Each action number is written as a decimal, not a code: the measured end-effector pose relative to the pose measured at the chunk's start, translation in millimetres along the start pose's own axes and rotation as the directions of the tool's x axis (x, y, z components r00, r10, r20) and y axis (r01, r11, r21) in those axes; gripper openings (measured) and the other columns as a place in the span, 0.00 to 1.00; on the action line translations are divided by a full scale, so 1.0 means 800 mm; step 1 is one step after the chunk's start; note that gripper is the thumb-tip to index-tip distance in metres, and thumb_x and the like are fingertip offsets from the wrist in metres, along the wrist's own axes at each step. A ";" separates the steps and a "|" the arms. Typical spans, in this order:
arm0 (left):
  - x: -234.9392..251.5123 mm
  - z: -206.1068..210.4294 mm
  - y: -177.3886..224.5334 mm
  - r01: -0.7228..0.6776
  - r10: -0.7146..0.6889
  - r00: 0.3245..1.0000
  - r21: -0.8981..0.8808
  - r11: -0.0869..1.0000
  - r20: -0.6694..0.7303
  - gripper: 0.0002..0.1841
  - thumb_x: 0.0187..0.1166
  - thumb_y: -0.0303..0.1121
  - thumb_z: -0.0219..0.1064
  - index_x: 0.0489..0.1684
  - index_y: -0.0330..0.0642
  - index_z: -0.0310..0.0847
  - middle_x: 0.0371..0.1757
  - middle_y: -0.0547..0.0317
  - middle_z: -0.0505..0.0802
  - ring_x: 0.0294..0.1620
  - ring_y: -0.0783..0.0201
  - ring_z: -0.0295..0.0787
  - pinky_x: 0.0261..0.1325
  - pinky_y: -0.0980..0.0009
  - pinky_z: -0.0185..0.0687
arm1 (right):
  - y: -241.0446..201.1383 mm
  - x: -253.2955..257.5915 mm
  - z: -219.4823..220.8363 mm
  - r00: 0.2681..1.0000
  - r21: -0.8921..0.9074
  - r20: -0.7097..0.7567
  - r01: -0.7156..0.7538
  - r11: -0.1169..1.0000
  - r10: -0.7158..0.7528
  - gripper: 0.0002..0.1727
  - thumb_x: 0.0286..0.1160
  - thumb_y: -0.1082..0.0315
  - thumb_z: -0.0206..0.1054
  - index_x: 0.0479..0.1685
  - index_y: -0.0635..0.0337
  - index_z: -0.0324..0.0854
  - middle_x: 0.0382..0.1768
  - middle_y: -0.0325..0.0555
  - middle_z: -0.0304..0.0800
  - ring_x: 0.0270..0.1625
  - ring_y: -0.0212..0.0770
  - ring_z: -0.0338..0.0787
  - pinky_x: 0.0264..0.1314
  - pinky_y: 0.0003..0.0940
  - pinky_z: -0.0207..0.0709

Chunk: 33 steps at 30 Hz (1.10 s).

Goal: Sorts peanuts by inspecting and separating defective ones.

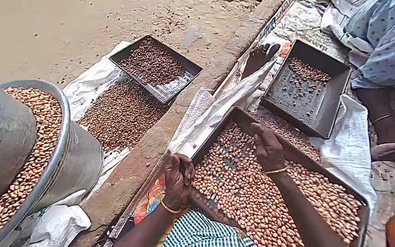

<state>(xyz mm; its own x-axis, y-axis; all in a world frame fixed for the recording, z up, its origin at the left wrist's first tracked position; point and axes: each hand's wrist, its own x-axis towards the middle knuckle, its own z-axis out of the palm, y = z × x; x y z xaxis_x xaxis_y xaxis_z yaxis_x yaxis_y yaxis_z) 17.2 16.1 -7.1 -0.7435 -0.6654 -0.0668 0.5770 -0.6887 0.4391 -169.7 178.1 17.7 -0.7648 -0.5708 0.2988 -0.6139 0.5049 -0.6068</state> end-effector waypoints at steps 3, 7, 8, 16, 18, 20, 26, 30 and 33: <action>-0.005 -0.008 0.002 0.053 -0.054 0.997 0.009 0.999 0.059 0.25 0.87 0.55 0.53 0.32 0.49 0.90 0.17 0.72 0.89 0.14 0.82 0.81 0.21 0.85 0.77 | 0.061 -0.075 -0.011 0.974 -0.116 0.012 -0.225 0.967 0.228 0.24 0.85 0.77 0.48 0.76 0.84 0.69 0.76 0.78 0.74 0.81 0.71 0.74 0.85 0.57 0.62; -0.002 -0.010 0.002 0.062 -0.067 0.991 0.041 0.997 0.119 0.29 0.86 0.60 0.47 0.34 0.52 0.90 0.18 0.74 0.89 0.16 0.82 0.82 0.22 0.86 0.77 | 0.066 -0.041 0.010 0.985 -0.082 0.080 -0.146 0.986 0.152 0.23 0.84 0.81 0.49 0.76 0.79 0.73 0.75 0.72 0.79 0.80 0.67 0.78 0.86 0.51 0.63; -0.002 -0.010 0.002 0.055 -0.059 0.991 0.037 0.998 0.121 0.28 0.86 0.59 0.47 0.34 0.51 0.90 0.19 0.73 0.90 0.16 0.82 0.82 0.22 0.86 0.77 | 0.066 -0.025 0.027 0.992 -0.071 0.083 -0.089 0.994 0.095 0.23 0.84 0.81 0.50 0.75 0.78 0.75 0.74 0.71 0.80 0.79 0.67 0.79 0.85 0.51 0.65; -0.004 -0.008 0.005 0.046 -0.080 0.980 0.179 0.983 0.183 0.27 0.86 0.59 0.48 0.36 0.54 0.90 0.19 0.76 0.90 0.15 0.84 0.81 0.21 0.86 0.75 | -0.033 -0.062 0.101 0.885 -0.136 0.466 0.051 0.989 0.018 0.47 0.82 0.40 0.58 0.88 0.72 0.60 0.88 0.71 0.59 0.92 0.74 0.51 0.91 0.68 0.36; 0.004 -0.009 0.024 -0.067 -0.025 0.968 0.354 0.933 0.250 0.24 0.86 0.57 0.51 0.36 0.56 0.91 0.22 0.77 0.91 0.18 0.83 0.82 0.24 0.86 0.77 | -0.049 -0.118 0.078 0.792 -0.012 0.606 0.108 0.994 -0.078 0.40 0.81 0.40 0.60 0.88 0.53 0.68 0.90 0.61 0.60 0.92 0.75 0.49 0.88 0.76 0.35; 0.033 -0.026 0.076 -0.382 0.162 0.919 0.712 0.589 0.359 0.19 0.88 0.54 0.55 0.40 0.60 0.91 0.34 0.79 0.95 0.30 0.84 0.88 0.35 0.87 0.81 | -0.045 -0.168 0.039 0.794 0.149 0.570 0.154 0.977 -0.212 0.28 0.85 0.46 0.55 0.76 0.49 0.83 0.83 0.61 0.73 0.87 0.77 0.62 0.84 0.79 0.46; 0.061 -0.011 0.096 -0.329 -0.265 0.930 0.897 -0.296 0.254 0.32 0.85 0.52 0.56 0.73 0.31 0.78 0.81 0.35 0.77 0.84 0.42 0.70 0.84 0.46 0.62 | -0.001 -0.203 -0.087 0.954 0.082 -0.163 -0.240 0.967 0.251 0.15 0.81 0.72 0.61 0.47 0.78 0.89 0.55 0.64 0.93 0.66 0.39 0.90 0.72 0.24 0.76; 0.062 0.002 0.028 -0.204 -0.607 0.789 0.973 -0.107 0.098 0.31 0.87 0.38 0.62 0.89 0.39 0.58 0.63 0.42 0.90 0.60 0.55 0.89 0.67 0.50 0.80 | 0.015 -0.118 -0.046 0.979 -0.009 -0.080 -0.188 0.982 0.186 0.09 0.76 0.75 0.70 0.47 0.70 0.92 0.50 0.69 0.89 0.57 0.64 0.86 0.64 0.57 0.74; 0.059 -0.014 0.034 -0.214 -0.630 0.770 0.971 -0.110 0.099 0.30 0.88 0.32 0.58 0.89 0.38 0.57 0.59 0.40 0.91 0.58 0.53 0.90 0.65 0.49 0.81 | 0.036 -0.060 0.015 0.999 -0.153 -0.033 0.007 0.988 -0.012 0.08 0.74 0.74 0.70 0.44 0.66 0.95 0.44 0.68 0.91 0.48 0.69 0.88 0.53 0.64 0.72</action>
<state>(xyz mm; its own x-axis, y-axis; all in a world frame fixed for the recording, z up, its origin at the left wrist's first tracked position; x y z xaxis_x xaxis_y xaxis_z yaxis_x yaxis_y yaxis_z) 1.3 -37.4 -8.0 -0.9695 -0.0505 -0.2398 -0.2326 0.4978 0.8355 -148.0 212.4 -23.0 -0.7635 -0.5550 0.3302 -0.6416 0.5940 -0.4853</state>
